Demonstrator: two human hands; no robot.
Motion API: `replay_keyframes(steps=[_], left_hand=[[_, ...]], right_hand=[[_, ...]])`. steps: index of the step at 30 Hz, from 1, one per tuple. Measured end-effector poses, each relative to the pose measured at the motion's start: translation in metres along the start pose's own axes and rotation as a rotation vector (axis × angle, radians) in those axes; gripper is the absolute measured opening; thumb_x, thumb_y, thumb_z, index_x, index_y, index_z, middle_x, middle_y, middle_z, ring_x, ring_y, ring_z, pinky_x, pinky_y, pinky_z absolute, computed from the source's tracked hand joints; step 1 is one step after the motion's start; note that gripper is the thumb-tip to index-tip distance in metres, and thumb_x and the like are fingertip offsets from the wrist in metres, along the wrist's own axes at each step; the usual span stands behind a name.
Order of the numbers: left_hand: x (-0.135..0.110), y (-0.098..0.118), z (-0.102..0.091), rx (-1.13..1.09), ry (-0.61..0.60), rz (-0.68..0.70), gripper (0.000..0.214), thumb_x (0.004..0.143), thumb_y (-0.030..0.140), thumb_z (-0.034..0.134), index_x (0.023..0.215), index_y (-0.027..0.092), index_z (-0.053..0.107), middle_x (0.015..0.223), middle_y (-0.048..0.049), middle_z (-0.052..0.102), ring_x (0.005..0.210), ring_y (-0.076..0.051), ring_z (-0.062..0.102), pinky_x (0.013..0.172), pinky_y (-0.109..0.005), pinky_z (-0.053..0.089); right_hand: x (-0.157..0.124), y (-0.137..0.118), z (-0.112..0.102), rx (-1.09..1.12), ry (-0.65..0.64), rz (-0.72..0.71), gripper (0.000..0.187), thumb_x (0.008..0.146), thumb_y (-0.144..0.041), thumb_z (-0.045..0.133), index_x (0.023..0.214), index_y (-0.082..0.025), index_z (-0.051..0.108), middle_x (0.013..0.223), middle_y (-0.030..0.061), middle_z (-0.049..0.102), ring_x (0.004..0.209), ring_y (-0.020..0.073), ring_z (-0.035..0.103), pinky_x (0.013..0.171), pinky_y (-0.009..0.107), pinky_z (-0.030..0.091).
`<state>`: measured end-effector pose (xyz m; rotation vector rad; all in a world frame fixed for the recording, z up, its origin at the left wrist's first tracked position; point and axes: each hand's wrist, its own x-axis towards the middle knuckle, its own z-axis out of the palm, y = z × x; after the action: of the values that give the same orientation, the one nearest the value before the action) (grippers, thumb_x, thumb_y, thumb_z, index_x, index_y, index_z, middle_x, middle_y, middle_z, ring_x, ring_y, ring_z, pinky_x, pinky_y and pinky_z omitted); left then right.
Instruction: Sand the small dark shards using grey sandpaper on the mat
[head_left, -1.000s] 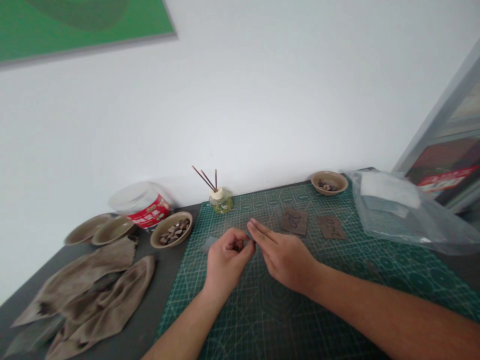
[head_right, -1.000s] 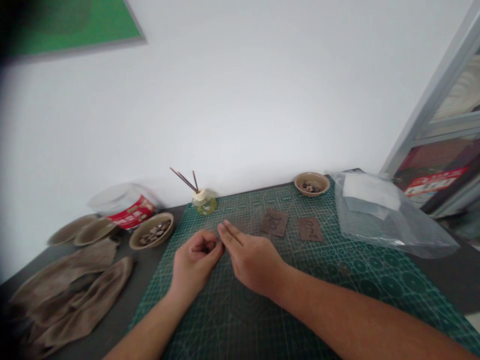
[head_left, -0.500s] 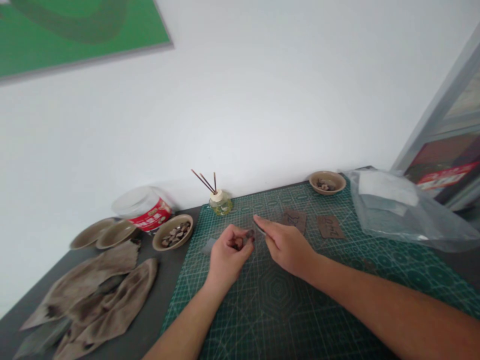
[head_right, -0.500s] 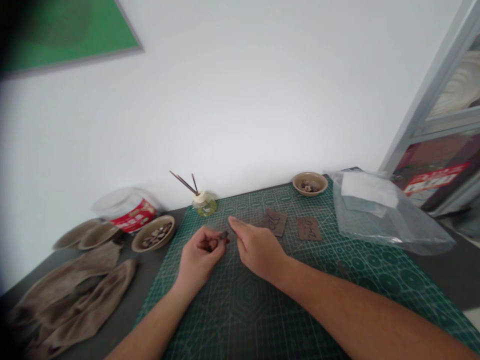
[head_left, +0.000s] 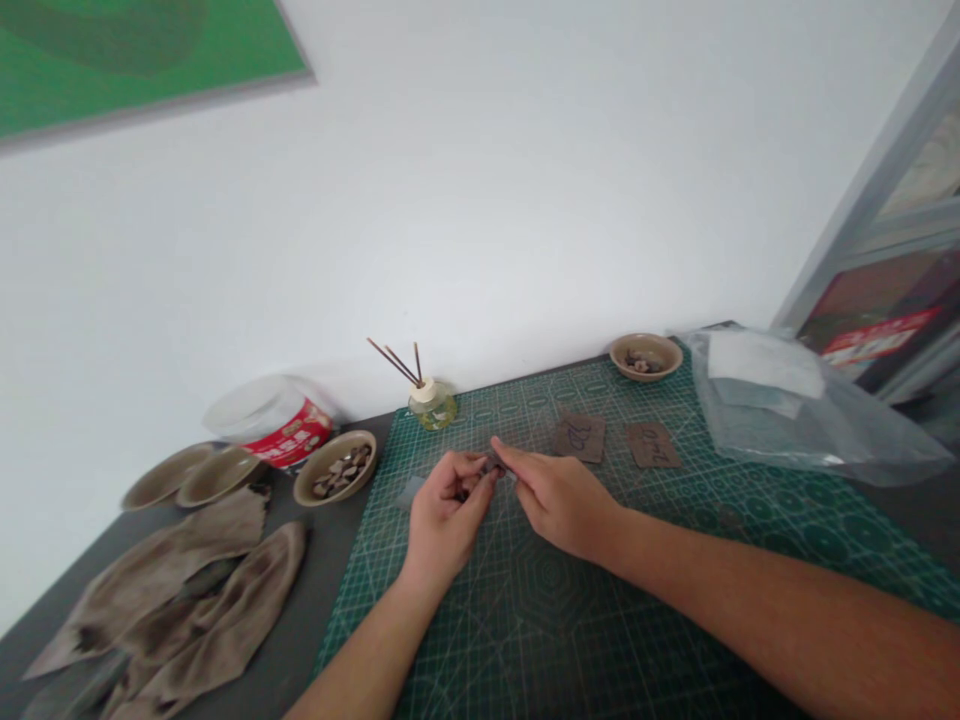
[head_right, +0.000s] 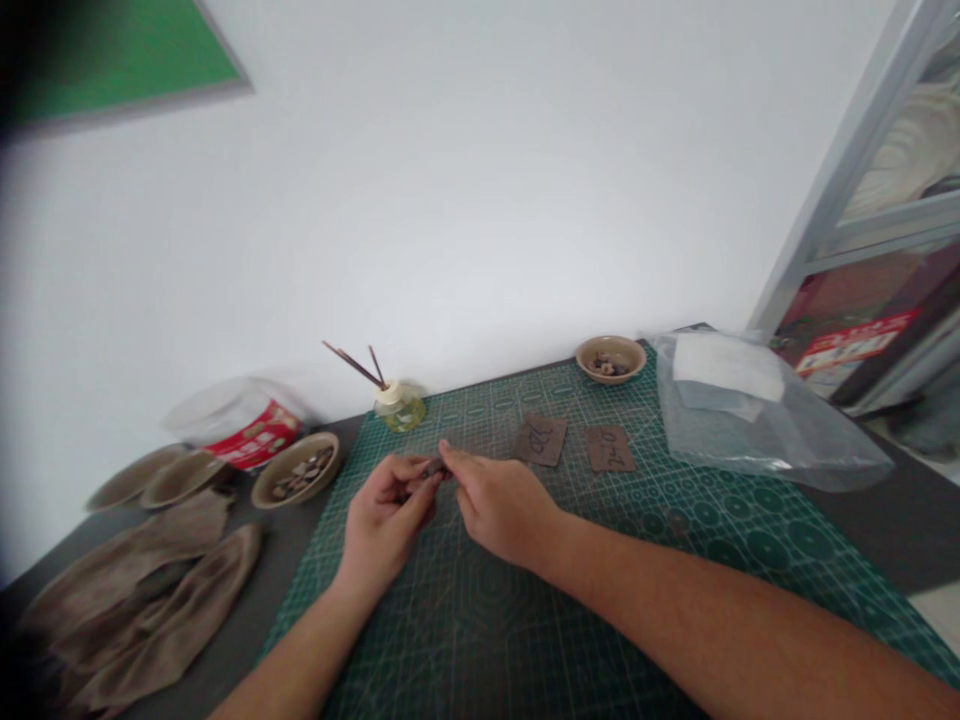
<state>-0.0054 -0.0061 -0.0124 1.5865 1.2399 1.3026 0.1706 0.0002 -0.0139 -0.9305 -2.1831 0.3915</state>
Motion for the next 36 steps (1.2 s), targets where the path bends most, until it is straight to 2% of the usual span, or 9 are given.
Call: replay_keyframes(steps=[8,12,15,19,25,28,30,33,36], left_hand=[[0.000,0.007,0.001,0.001,0.001,0.008,0.020,0.080,0.026,0.068,0.073,0.018,0.052,0.080,0.0011,0.060,0.055,-0.007,0.045,0.050,-0.019,0.035],[0.000,0.009,0.001,0.030,-0.040,0.000,0.015,0.080,0.020,0.065,0.074,0.018,0.052,0.068,0.0045,0.054,0.053,-0.007,0.042,0.049,-0.019,0.033],[0.001,0.007,0.000,0.049,-0.049,-0.011,0.015,0.079,0.016,0.062,0.071,0.019,0.049,0.058,0.0071,0.045,0.049,-0.008,0.040,0.048,-0.019,0.032],[0.000,0.008,0.001,0.029,-0.040,-0.036,0.013,0.079,0.021,0.065,0.074,0.019,0.053,0.060,0.0059,0.050,0.049,-0.008,0.041,0.047,-0.020,0.032],[0.003,0.007,-0.003,-0.027,-0.012,-0.033,0.021,0.083,0.025,0.067,0.075,0.020,0.047,0.057,0.0071,0.049,0.046,-0.007,0.038,0.046,-0.019,0.029],[0.007,0.003,-0.010,-0.069,-0.033,-0.049,0.026,0.084,0.026,0.066,0.074,0.020,0.043,0.052,0.0096,0.039,0.044,-0.006,0.034,0.046,-0.019,0.026],[0.010,0.001,-0.014,-0.090,-0.063,-0.072,0.026,0.085,0.027,0.066,0.074,0.020,0.043,0.053,0.0097,0.037,0.044,-0.006,0.033,0.045,-0.019,0.025],[0.012,0.000,-0.017,-0.069,-0.147,-0.108,0.021,0.085,0.030,0.065,0.077,0.019,0.049,0.055,0.0091,0.037,0.045,-0.006,0.034,0.045,-0.019,0.024],[0.010,0.002,-0.015,-0.023,-0.225,-0.134,0.019,0.086,0.033,0.063,0.081,0.018,0.054,0.056,0.0082,0.038,0.046,-0.006,0.035,0.046,-0.019,0.025]], right_hand=[[0.000,0.001,0.000,0.009,0.011,0.048,0.052,0.090,-0.011,0.042,0.141,-0.012,0.045,0.127,0.0141,0.065,0.107,0.0233,0.067,0.092,0.039,0.055],[0.001,-0.001,-0.006,0.003,0.068,0.001,0.052,0.090,-0.011,0.040,0.142,-0.014,0.044,0.137,0.0120,0.058,0.120,0.0200,0.060,0.101,0.035,0.050],[0.001,-0.003,-0.007,-0.035,0.024,-0.093,0.052,0.091,-0.011,0.039,0.143,-0.012,0.043,0.144,0.0120,0.050,0.128,0.0197,0.053,0.105,0.035,0.047],[0.000,0.000,-0.004,-0.075,-0.020,-0.022,0.053,0.090,-0.011,0.040,0.143,-0.011,0.043,0.142,0.0144,0.052,0.125,0.0224,0.056,0.101,0.038,0.050],[0.006,0.006,-0.009,0.165,-0.028,0.234,0.030,0.086,-0.014,0.051,0.111,-0.018,0.068,0.101,0.0060,0.075,0.090,0.0193,0.070,0.081,0.029,0.053],[0.007,0.009,-0.012,0.291,-0.174,0.301,0.018,0.082,-0.017,0.057,0.095,-0.018,0.068,0.083,0.0013,0.073,0.072,0.0153,0.066,0.063,0.023,0.047],[0.007,0.011,-0.013,0.237,-0.249,0.303,0.015,0.081,-0.024,0.061,0.093,-0.018,0.068,0.080,0.0019,0.071,0.071,0.0160,0.064,0.063,0.025,0.045],[0.007,0.012,-0.013,0.075,-0.139,0.239,0.025,0.079,-0.031,0.067,0.098,-0.016,0.065,0.090,0.0062,0.069,0.087,0.0214,0.061,0.078,0.032,0.046],[0.009,0.011,-0.016,0.107,0.001,0.108,0.037,0.076,-0.025,0.071,0.112,-0.017,0.061,0.104,0.0072,0.065,0.100,0.0215,0.057,0.089,0.034,0.045]])
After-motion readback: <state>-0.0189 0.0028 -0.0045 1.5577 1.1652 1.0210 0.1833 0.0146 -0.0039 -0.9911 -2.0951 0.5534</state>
